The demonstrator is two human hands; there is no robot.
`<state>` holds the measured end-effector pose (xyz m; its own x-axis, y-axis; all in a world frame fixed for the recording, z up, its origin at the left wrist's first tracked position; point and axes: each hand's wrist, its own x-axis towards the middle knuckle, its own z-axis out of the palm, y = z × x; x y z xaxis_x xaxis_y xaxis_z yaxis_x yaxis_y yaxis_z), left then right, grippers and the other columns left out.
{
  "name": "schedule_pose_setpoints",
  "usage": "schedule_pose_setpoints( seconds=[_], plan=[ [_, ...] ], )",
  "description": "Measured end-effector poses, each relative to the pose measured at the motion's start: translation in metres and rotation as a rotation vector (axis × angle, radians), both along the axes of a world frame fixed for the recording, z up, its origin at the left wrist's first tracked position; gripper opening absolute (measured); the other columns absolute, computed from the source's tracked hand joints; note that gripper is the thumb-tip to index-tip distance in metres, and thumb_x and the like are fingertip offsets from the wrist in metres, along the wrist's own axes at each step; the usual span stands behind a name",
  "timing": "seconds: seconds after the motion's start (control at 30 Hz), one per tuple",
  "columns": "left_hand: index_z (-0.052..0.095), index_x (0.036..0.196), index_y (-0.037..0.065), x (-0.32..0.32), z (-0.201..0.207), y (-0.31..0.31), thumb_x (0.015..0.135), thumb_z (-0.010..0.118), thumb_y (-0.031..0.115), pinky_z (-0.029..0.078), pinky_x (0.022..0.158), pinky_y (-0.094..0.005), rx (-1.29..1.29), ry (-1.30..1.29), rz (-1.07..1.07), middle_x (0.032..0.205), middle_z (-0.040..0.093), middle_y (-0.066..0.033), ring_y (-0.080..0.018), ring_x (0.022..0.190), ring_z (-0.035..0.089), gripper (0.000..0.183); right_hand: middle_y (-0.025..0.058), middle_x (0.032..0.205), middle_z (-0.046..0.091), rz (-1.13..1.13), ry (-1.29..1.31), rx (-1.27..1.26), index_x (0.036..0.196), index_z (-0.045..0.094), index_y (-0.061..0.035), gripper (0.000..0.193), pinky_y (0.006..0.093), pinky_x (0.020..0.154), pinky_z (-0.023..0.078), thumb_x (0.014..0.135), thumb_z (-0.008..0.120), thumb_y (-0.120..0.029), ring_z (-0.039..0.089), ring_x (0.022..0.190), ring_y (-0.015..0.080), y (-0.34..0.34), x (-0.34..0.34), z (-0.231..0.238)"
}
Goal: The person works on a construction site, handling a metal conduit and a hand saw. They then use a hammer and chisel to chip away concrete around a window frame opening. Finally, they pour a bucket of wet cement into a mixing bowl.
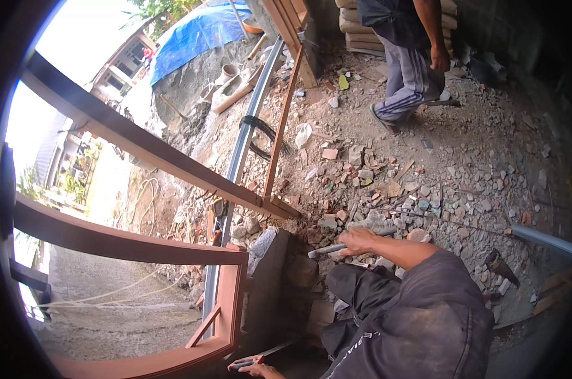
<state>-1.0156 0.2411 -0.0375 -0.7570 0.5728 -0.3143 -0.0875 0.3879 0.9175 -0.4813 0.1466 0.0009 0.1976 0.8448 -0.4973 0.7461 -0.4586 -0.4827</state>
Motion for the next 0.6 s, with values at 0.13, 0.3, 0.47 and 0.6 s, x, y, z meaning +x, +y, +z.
schedule_pose_setpoints(
  seconds=[0.13,0.3,0.47,0.6],
  plan=[
    [0.051,0.111,-0.012,0.014,0.062,0.008,0.092,0.034,0.053,0.049,0.077,-0.0326,0.082,0.082,-0.181,0.098,0.059,-0.0211,-0.0234,0.086,0.058,0.069,0.0198,0.092,0.062,-0.262,0.021,-0.019,0.097,0.06,-0.0032,0.055,0.0482,0.075,0.047,0.076,0.058,-0.054,0.061,0.087,0.0367,-0.091,0.001,-0.004],
    [0.044,0.125,-0.006,0.027,0.093,0.014,0.089,0.033,0.06,0.051,0.075,-0.0378,0.009,0.31,-0.641,0.1,0.059,-0.0237,-0.0317,0.092,0.059,0.076,0.0182,0.102,0.061,-0.817,0.174,-0.428,0.102,0.06,-0.001,0.05,0.0451,0.082,0.047,0.076,0.064,-0.043,0.058,0.097,0.0347,-0.21,-0.018,0.022],
    [0.047,0.123,-0.006,0.075,0.167,-0.027,0.091,0.031,0.057,0.043,0.087,-0.0337,0.071,0.124,-0.895,0.113,0.056,-0.0152,-0.0237,0.101,0.054,0.072,0.0209,0.109,0.058,-1.25,0.027,-0.54,0.107,0.058,0.0014,0.053,0.0423,0.082,0.047,0.071,0.07,-0.034,0.056,0.102,0.034,-0.337,-0.08,0.038],
    [0.051,0.119,-0.006,0.116,0.213,-0.047,0.093,0.029,0.055,0.045,0.082,-0.0346,-0.063,0.085,-1.064,0.108,0.058,-0.0152,-0.0236,0.097,0.055,0.07,0.0215,0.108,0.06,-1.33,-0.037,-0.602,0.104,0.059,0.0042,0.05,0.0413,0.082,0.047,0.07,0.072,-0.029,0.058,0.1,0.0341,-0.408,-0.118,0.066]
  ],
)
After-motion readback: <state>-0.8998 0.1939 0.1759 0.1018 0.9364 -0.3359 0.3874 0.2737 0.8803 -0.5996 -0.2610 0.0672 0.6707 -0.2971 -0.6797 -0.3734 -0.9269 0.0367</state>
